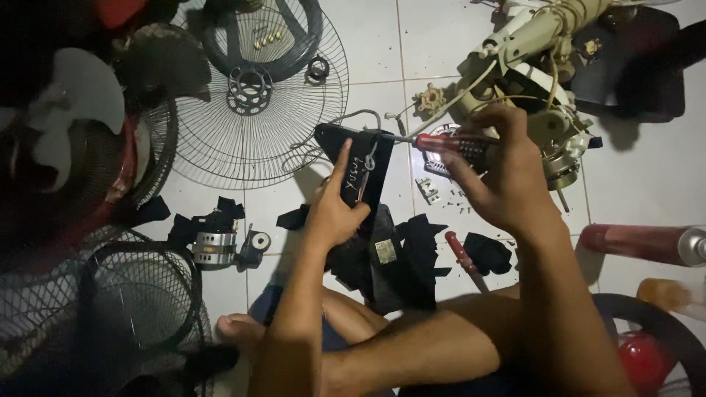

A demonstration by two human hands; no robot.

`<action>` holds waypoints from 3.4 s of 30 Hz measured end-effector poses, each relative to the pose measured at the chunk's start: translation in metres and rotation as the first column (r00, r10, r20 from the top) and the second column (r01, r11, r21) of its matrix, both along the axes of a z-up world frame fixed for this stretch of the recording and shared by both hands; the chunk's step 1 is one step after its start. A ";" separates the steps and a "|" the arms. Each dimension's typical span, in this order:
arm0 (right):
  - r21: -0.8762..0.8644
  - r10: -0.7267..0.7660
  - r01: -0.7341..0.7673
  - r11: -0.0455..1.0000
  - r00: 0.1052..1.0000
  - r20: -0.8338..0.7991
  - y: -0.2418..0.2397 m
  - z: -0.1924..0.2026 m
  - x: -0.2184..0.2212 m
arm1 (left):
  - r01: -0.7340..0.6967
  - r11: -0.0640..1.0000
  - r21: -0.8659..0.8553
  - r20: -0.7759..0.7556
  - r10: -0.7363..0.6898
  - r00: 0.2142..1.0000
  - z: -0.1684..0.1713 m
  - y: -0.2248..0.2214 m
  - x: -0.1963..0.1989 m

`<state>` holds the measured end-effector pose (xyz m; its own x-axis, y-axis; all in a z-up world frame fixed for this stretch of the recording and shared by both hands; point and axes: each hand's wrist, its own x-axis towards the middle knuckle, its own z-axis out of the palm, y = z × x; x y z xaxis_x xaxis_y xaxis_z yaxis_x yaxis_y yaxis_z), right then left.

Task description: Repairing an electric fan by disassembling the housing and handling internal components

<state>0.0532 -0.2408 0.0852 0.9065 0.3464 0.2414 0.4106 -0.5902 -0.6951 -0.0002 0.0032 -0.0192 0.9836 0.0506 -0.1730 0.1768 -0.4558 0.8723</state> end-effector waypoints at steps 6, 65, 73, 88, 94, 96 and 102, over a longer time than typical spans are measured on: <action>-0.059 0.035 -0.035 0.998 0.999 0.011 -0.001 -0.005 0.001 | -0.005 0.994 -0.108 -0.061 -0.002 0.998 0.013 0.002 -0.001; 0.054 -0.121 0.110 0.992 0.957 0.264 0.023 -0.022 -0.008 | -0.022 0.983 -0.181 0.085 0.038 0.996 -0.002 0.003 0.000; 0.125 -0.216 0.200 0.972 0.966 0.139 0.026 -0.014 -0.011 | -0.024 0.991 -0.132 0.046 0.030 0.998 -0.001 0.000 0.001; 0.077 -0.309 0.325 0.942 0.935 -0.175 -0.035 -0.024 -0.051 | -0.252 0.592 -0.766 0.006 0.399 0.917 -0.049 -0.003 -0.026; -0.389 -0.477 0.305 0.869 0.725 -0.497 -0.045 -0.099 -0.059 | -0.203 0.544 -0.814 0.084 0.457 0.885 -0.036 -0.008 -0.041; -0.452 -0.406 0.179 0.874 0.778 -0.479 -0.043 -0.091 -0.074 | -0.203 0.517 -0.831 0.083 0.476 0.875 -0.037 -0.017 -0.050; -0.521 -0.250 -0.074 0.850 0.814 -0.524 -0.032 -0.126 -0.094 | -0.203 0.247 -0.948 -0.056 0.496 0.867 -0.114 -0.013 -0.054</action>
<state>-0.0409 -0.2726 -0.0413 0.8512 0.1793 -0.4932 -0.0228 -0.9263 -0.3761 -0.0540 -0.0094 -0.1336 0.9210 0.3563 -0.1576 -0.1520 0.7012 0.6965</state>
